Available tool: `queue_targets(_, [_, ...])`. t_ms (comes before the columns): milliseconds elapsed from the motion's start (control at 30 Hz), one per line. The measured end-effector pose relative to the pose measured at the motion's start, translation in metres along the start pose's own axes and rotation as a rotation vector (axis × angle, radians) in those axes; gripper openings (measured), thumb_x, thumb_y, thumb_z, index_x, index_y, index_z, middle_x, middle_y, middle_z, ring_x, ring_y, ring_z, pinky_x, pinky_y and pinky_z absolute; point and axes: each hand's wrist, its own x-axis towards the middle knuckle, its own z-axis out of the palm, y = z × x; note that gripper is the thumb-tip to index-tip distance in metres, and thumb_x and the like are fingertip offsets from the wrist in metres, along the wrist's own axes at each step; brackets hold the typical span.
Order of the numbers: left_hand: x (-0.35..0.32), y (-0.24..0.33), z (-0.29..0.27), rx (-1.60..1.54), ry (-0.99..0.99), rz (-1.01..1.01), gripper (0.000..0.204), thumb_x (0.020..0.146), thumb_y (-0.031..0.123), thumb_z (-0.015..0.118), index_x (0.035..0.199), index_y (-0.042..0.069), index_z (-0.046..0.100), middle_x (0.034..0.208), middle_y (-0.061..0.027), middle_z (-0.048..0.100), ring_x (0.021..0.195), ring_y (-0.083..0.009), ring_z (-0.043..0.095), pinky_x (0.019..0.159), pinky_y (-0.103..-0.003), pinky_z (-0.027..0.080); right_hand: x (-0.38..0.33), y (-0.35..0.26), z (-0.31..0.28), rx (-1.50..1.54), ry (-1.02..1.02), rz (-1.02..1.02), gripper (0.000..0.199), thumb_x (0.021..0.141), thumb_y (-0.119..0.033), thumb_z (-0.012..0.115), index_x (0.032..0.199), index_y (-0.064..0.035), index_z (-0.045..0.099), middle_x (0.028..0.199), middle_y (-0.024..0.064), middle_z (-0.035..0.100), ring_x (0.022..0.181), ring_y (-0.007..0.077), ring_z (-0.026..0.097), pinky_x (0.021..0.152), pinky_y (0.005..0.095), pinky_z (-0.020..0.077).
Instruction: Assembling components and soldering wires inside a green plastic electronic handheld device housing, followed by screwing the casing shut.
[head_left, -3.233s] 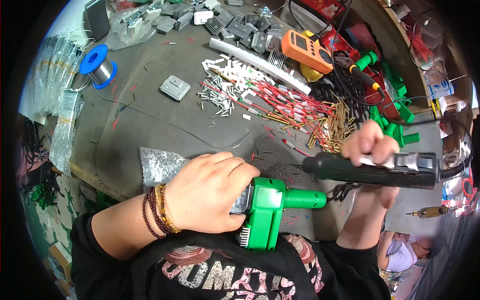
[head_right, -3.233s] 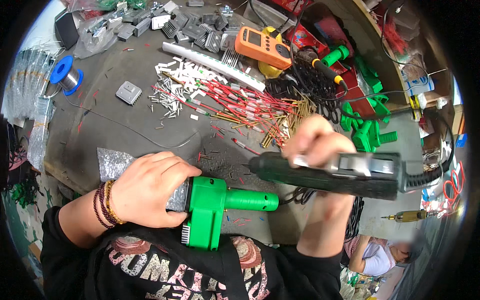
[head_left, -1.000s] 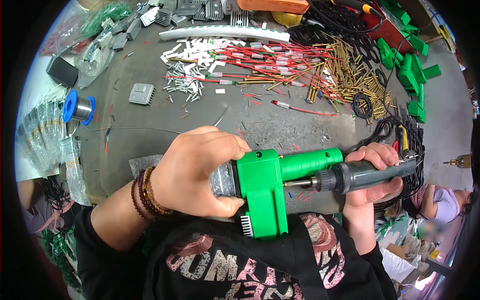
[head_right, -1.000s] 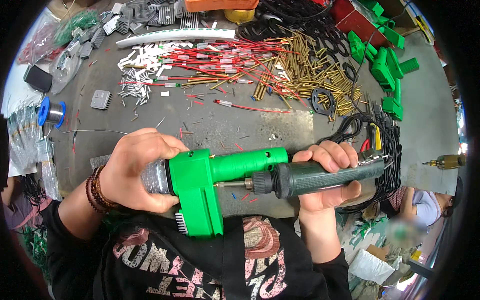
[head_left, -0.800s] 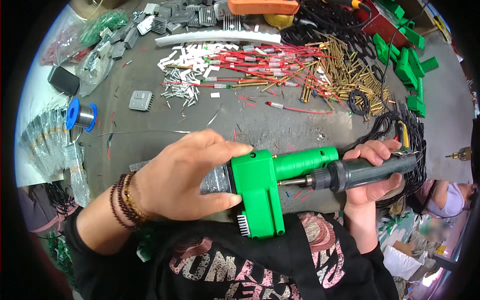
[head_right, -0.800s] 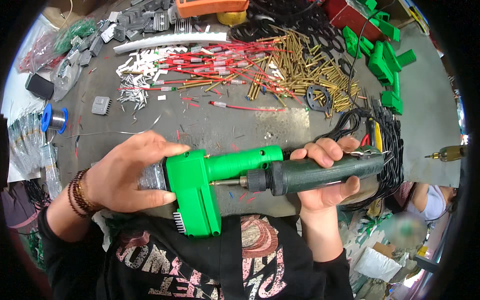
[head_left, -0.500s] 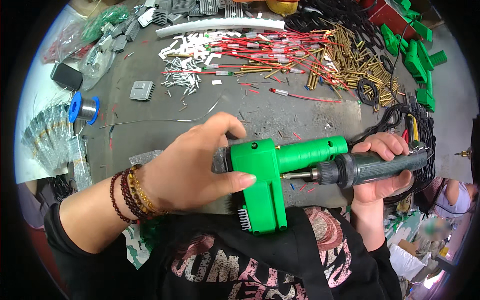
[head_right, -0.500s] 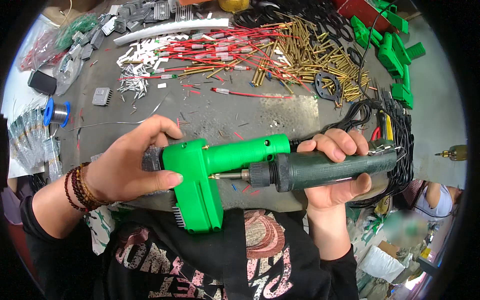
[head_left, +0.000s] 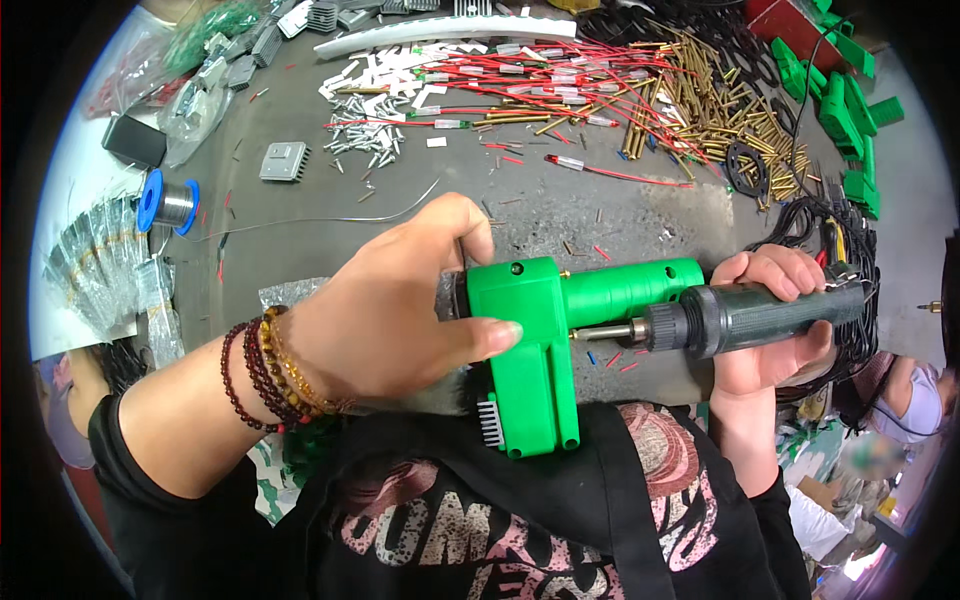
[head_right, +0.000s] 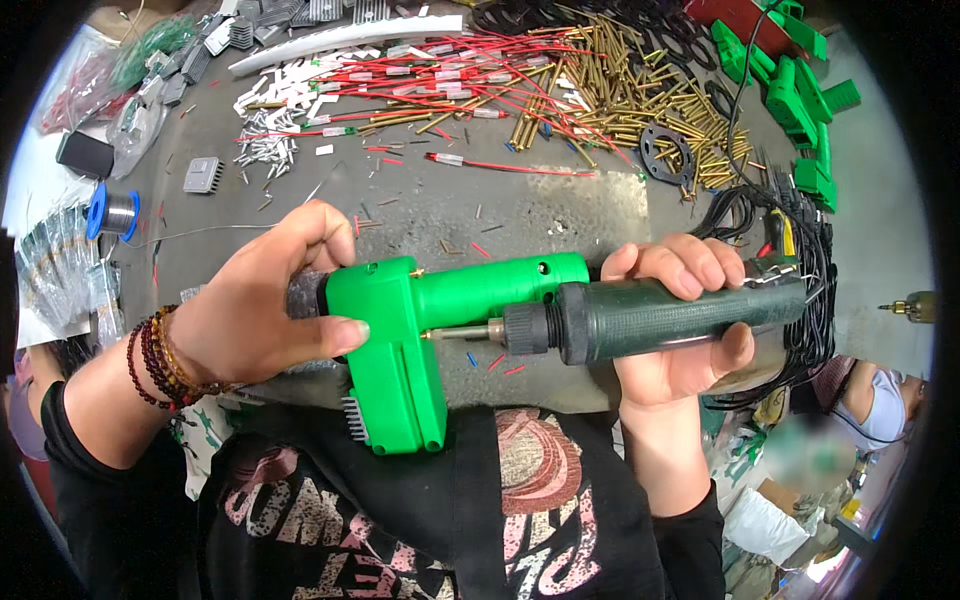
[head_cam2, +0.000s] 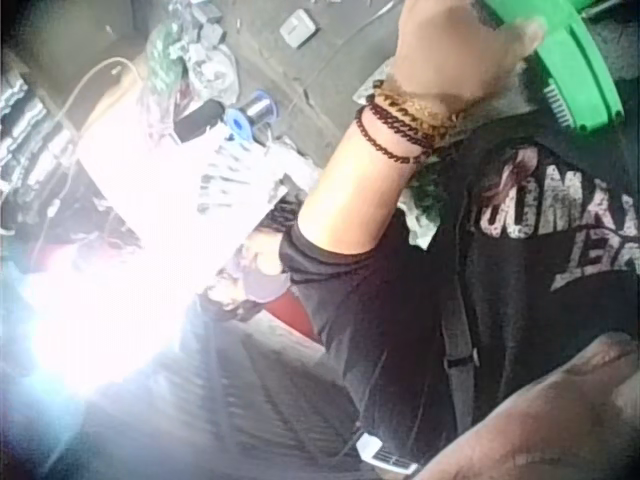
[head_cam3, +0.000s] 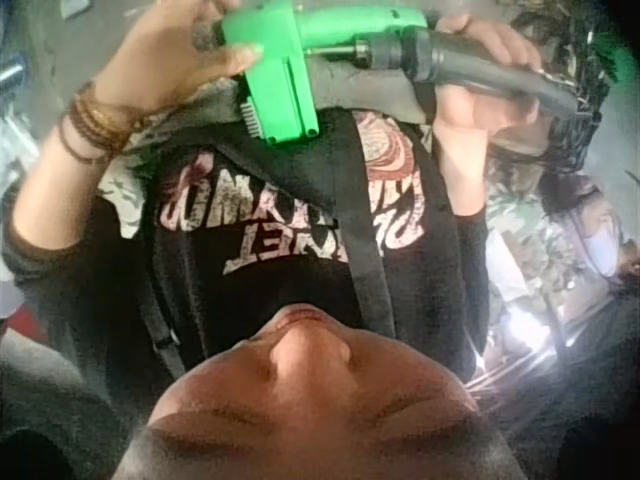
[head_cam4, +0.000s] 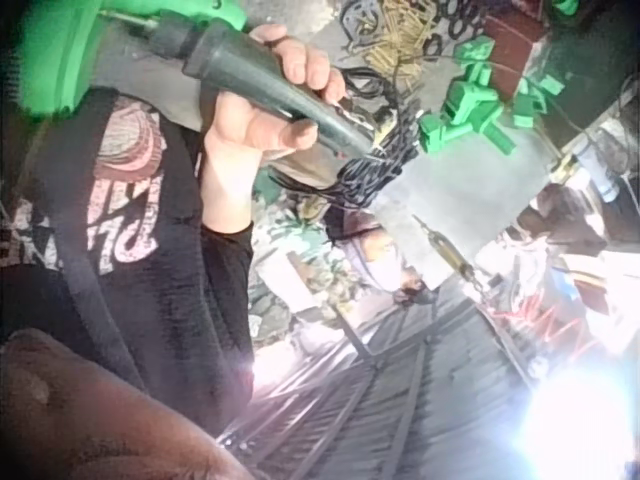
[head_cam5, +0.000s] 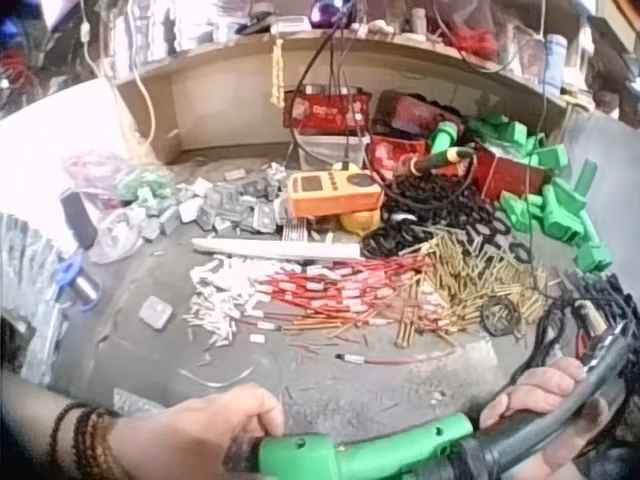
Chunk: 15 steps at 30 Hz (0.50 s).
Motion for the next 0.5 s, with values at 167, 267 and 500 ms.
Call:
queue_targets(167, [-0.007,-0.008,0.005,0.133,0.052,0.079,0.048,0.084,0.018,0.080,0.119,0.000,0.052,0.104,-0.0123,0.057,0.099,-0.0238,0.057,0.092,-0.036,0.047,-0.006,-0.005,0.002,-0.037,0.051,0.004,0.052,0.079,-0.014,0.084,0.124,-0.0216,0.059,0.109,-0.0053,0.052,0.104,0.0123,0.054,0.119,0.0473,0.0261])
queue_targets(267, [-0.017,-0.025,0.001,0.358,0.078,0.390,0.061,0.084,0.025,0.080,0.130,-0.003,0.051,0.114,-0.0189,0.058,0.108,-0.0331,0.057,0.097,-0.042,0.046,-0.008,-0.003,0.002,-0.068,0.034,0.007,0.055,0.080,-0.014,0.083,0.129,-0.0197,0.057,0.113,-0.0034,0.052,0.106,0.0130,0.054,0.118,0.0468,0.0268])
queue_targets(500, [-0.019,-0.037,-0.001,0.286,0.158,0.559,0.080,0.068,0.023,0.085,0.134,-0.005,0.051,0.126,-0.0249,0.054,0.120,-0.0421,0.053,0.102,-0.046,0.045,-0.008,-0.007,0.002,0.007,0.121,-0.028,0.054,0.080,-0.011,0.083,0.127,-0.0161,0.057,0.111,-0.0010,0.053,0.104,0.0157,0.056,0.116,0.0507,0.0297])
